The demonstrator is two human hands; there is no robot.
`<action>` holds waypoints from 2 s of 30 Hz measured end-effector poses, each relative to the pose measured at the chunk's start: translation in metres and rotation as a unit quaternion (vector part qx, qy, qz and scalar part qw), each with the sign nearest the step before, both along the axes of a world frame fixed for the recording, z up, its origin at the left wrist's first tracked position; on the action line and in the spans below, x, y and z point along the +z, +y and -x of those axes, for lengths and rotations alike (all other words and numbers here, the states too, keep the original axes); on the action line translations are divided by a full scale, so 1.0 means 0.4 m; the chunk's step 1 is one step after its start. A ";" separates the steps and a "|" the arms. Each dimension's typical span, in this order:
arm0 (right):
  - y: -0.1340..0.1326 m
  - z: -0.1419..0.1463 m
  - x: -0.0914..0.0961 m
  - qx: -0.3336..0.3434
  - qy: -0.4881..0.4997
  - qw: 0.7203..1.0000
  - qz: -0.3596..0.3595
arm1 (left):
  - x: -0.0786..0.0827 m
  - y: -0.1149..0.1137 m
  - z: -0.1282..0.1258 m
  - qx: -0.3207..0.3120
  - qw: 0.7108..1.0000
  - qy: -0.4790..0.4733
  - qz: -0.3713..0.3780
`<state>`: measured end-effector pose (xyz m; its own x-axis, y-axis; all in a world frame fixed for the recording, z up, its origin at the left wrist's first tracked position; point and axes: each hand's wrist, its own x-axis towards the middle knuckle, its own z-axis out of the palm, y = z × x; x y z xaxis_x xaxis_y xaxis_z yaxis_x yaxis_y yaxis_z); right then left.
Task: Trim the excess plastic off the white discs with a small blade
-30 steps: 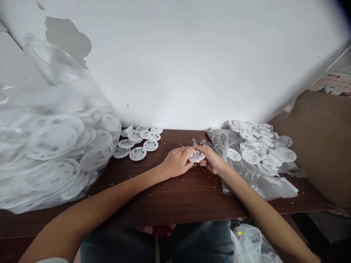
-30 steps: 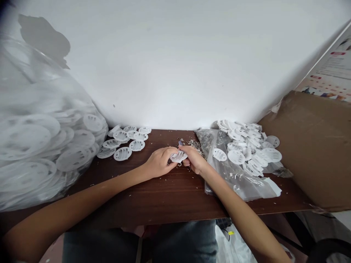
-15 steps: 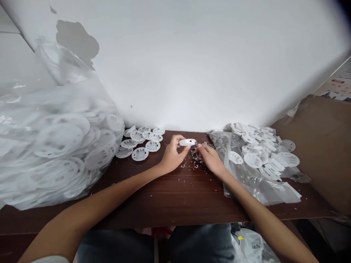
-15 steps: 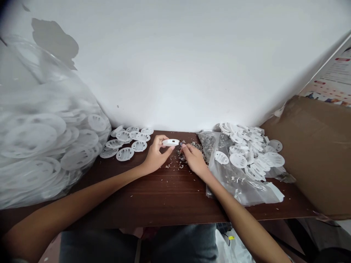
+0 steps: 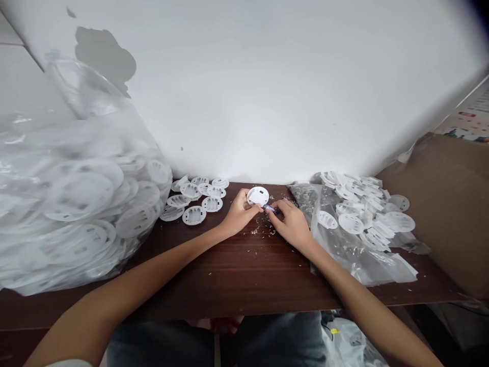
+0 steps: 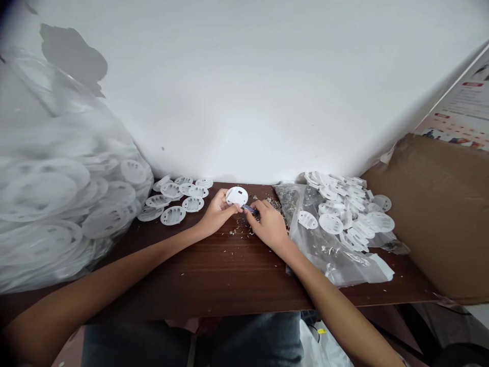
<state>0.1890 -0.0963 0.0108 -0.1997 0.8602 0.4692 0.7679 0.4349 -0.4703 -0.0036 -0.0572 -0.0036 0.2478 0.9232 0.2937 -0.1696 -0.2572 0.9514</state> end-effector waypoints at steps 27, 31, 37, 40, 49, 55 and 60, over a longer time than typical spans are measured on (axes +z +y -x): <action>-0.006 0.005 -0.017 0.113 0.037 0.991 -0.054 | 0.004 0.015 0.017 -0.080 0.994 -0.023 0.074; -0.006 0.003 -0.019 0.093 0.042 0.993 -0.055 | 0.003 0.016 0.017 -0.082 0.994 -0.022 0.068; -0.014 0.002 -0.016 0.092 0.006 0.993 -0.072 | 0.003 0.016 0.017 -0.094 0.994 -0.017 0.055; -0.017 0.004 -0.020 0.081 0.009 0.994 -0.076 | 0.002 0.014 0.016 -0.083 0.995 -0.009 0.058; -0.013 0.015 -0.031 0.094 0.025 0.994 -0.054 | -0.004 0.015 0.017 -0.087 0.994 -0.018 0.063; -0.005 0.015 -0.026 0.122 0.071 0.988 -0.057 | -0.007 0.021 0.017 -0.087 0.993 -0.031 0.067; 0.001 0.014 -0.028 0.150 0.093 0.981 -0.085 | 0.001 0.016 0.016 -0.079 0.994 -0.024 0.076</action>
